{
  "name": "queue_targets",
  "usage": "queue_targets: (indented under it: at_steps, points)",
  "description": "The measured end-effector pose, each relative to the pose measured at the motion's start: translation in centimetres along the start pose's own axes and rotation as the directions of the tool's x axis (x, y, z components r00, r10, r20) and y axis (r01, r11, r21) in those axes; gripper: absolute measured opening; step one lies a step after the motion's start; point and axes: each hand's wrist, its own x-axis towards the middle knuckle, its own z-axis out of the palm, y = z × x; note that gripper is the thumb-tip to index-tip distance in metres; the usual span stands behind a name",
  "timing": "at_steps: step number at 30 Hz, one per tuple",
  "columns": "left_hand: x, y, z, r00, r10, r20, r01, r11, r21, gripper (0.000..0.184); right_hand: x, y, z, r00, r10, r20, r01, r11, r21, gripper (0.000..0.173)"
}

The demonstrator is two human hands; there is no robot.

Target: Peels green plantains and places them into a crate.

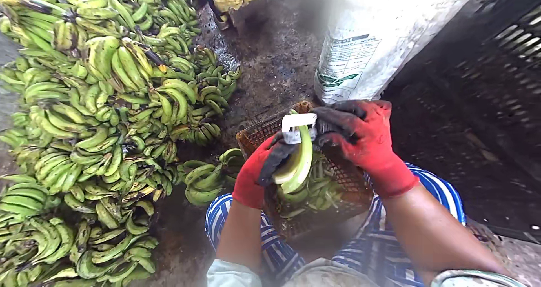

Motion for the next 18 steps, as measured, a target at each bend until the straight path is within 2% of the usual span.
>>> queue_targets:
  at_steps: [2,4,5,7,8,9,10,11,12,13,15,16,18]
  points:
    - [-0.2,0.5,-0.4,0.995,-0.099,0.031,0.096,0.991,0.090,0.040,0.1,0.9,0.0,0.980,0.175,0.099,-0.173,0.984,-0.032,0.046]
    - [0.3,-0.1,-0.6,0.997,-0.064,-0.051,0.068,0.994,0.084,0.047,0.4,0.8,0.4,0.933,0.343,0.107,-0.336,0.939,-0.078,0.048]
    - [0.7,-0.7,-0.6,0.995,-0.004,-0.095,0.004,1.000,0.000,0.044,0.1,0.3,0.6,0.934,0.351,0.071,-0.346,0.935,-0.078,0.050]
    - [1.9,-1.7,0.1,0.978,0.150,-0.145,-0.188,0.935,-0.301,0.037,-1.6,-1.5,1.5,0.978,0.206,-0.038,-0.208,0.976,-0.062,0.051]
    - [2.3,-1.1,0.8,0.971,0.167,-0.172,-0.232,0.833,-0.503,0.041,-2.6,-2.5,1.9,0.989,0.109,-0.095,-0.115,0.992,-0.057,0.049]
    - [2.5,-0.4,1.4,0.972,0.129,-0.199,-0.233,0.680,-0.695,0.046,-3.2,-3.3,2.3,0.989,0.025,-0.143,-0.033,0.998,-0.054,0.045]
    - [2.4,0.1,1.8,0.973,0.098,-0.211,-0.229,0.568,-0.791,0.048,-3.3,-3.9,2.4,0.986,-0.031,-0.165,0.024,0.999,-0.044,0.041]
    - [2.2,0.2,2.1,0.972,0.097,-0.216,-0.233,0.542,-0.807,0.047,-3.1,-4.0,2.4,0.986,-0.051,-0.157,0.047,0.999,-0.026,0.039]
    - [1.9,0.0,2.4,0.968,0.126,-0.216,-0.248,0.602,-0.759,0.044,-2.6,-3.9,2.1,0.991,-0.038,-0.128,0.038,0.999,-0.002,0.040]
    - [1.4,-0.3,2.4,0.960,0.188,-0.205,-0.277,0.711,-0.646,0.039,-2.0,-3.7,1.9,0.996,-0.005,-0.087,0.007,1.000,0.028,0.042]
    - [0.5,-0.8,2.3,0.937,0.239,-0.256,-0.314,0.898,-0.309,0.036,-1.6,-3.1,1.7,0.998,0.033,-0.051,-0.029,0.997,0.074,0.045]
    - [0.2,-0.6,2.5,0.911,0.235,-0.340,-0.282,0.955,-0.096,0.033,-1.7,-2.9,1.7,0.997,0.023,-0.069,-0.018,0.997,0.073,0.044]
    - [-0.4,0.0,2.9,0.889,0.254,-0.380,-0.159,0.951,0.264,0.032,-1.6,-2.4,1.7,0.998,0.024,-0.060,-0.020,0.998,0.065,0.042]
